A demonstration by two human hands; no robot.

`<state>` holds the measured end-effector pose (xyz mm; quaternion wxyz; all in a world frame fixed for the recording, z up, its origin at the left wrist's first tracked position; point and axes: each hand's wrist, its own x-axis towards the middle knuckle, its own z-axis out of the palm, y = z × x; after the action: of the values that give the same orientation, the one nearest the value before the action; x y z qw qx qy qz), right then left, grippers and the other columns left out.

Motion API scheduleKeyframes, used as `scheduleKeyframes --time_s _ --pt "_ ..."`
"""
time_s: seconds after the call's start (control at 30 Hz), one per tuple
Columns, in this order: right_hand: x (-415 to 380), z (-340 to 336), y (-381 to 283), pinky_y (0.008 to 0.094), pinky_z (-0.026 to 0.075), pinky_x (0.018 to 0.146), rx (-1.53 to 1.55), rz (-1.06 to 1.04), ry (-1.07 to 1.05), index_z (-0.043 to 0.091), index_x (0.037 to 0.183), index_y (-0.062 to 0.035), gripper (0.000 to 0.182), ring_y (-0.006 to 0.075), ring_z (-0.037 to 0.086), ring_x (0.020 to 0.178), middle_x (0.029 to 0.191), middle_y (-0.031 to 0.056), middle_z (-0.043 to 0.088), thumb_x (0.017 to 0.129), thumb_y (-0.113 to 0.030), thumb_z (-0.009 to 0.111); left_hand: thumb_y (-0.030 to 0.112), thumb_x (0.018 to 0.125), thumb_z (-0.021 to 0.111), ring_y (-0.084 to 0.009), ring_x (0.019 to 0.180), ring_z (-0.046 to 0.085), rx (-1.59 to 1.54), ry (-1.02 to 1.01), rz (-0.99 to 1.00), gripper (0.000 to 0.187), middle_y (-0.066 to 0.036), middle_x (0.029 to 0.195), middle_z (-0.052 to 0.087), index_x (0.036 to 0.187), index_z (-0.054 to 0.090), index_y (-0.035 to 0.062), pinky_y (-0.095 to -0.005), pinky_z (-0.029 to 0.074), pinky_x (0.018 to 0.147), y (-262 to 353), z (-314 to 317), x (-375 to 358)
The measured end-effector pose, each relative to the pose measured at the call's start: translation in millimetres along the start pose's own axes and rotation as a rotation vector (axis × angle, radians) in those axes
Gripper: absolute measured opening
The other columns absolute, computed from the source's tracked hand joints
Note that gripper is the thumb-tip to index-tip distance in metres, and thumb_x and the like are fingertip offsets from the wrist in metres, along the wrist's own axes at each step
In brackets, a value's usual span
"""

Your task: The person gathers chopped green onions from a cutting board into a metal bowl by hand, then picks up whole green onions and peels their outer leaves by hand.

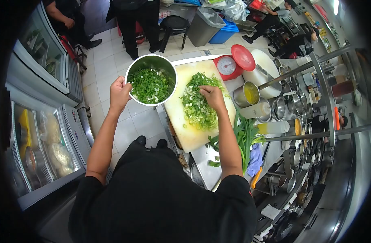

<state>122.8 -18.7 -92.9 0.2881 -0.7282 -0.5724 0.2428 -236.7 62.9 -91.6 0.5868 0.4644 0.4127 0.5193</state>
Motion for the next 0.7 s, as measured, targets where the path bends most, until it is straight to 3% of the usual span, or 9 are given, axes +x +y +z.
scheduleKeyframes --time_s 0.1,0.17,0.33,0.57,0.7 --pt "-0.7 -8.8 0.7 0.0267 0.049 0.073 0.247 0.028 -0.041 0.065 0.114 0.0027 0.026 0.0100 0.062 0.079 0.093 0.0107 0.072 0.089 -0.006 0.062 -0.001 0.079 0.052 -0.0048 0.045 0.042 -0.007 -0.007 0.016 0.019 0.001 0.061 0.047 0.070 0.038 0.0083 -0.0231 0.036 0.038 -1.0 2.6 3.7" --pt "-6.0 -16.2 -5.8 0.0239 0.049 0.073 0.241 0.008 -0.039 0.062 0.116 0.0049 0.028 0.0092 0.062 0.080 0.095 0.0086 0.071 0.090 -0.004 0.060 -0.001 0.078 0.052 -0.0051 0.045 0.043 -0.010 -0.029 0.035 0.018 0.000 0.062 0.047 0.070 0.039 0.0079 -0.0232 0.036 0.038 -1.8 8.7 7.1" --pt "-18.0 -29.4 -47.3 0.0219 0.048 0.069 0.475 0.026 0.104 0.065 0.105 0.0033 0.018 0.0084 0.062 0.081 0.090 0.0047 0.069 0.090 -0.008 0.063 -0.001 0.075 0.054 -0.0065 0.045 0.045 -0.018 -0.062 0.080 0.019 0.000 0.058 0.047 0.067 0.039 0.0076 -0.0248 0.036 0.039 -9.3 39.9 23.4" --pt "4.9 -19.4 -116.0 0.0219 0.047 0.064 0.375 -0.205 -0.030 0.065 0.100 0.0019 0.015 0.0093 0.064 0.075 0.083 0.0026 0.065 0.087 -0.006 0.063 0.000 0.076 0.055 -0.0062 0.045 0.045 0.045 -0.157 0.097 0.023 0.001 0.056 0.044 0.066 0.036 0.0086 -0.0247 0.036 0.040 -15.1 73.8 32.8" --pt "26.1 4.7 -120.7 0.0212 0.046 0.060 0.319 -0.208 -0.106 0.065 0.098 0.0011 0.015 0.0090 0.063 0.069 0.079 0.0013 0.062 0.086 -0.003 0.058 0.004 0.073 0.058 -0.0064 0.052 0.037 0.073 -0.164 0.114 0.023 0.003 0.056 0.040 0.064 0.037 0.0070 -0.0263 0.033 0.045 -18.2 72.8 31.1"
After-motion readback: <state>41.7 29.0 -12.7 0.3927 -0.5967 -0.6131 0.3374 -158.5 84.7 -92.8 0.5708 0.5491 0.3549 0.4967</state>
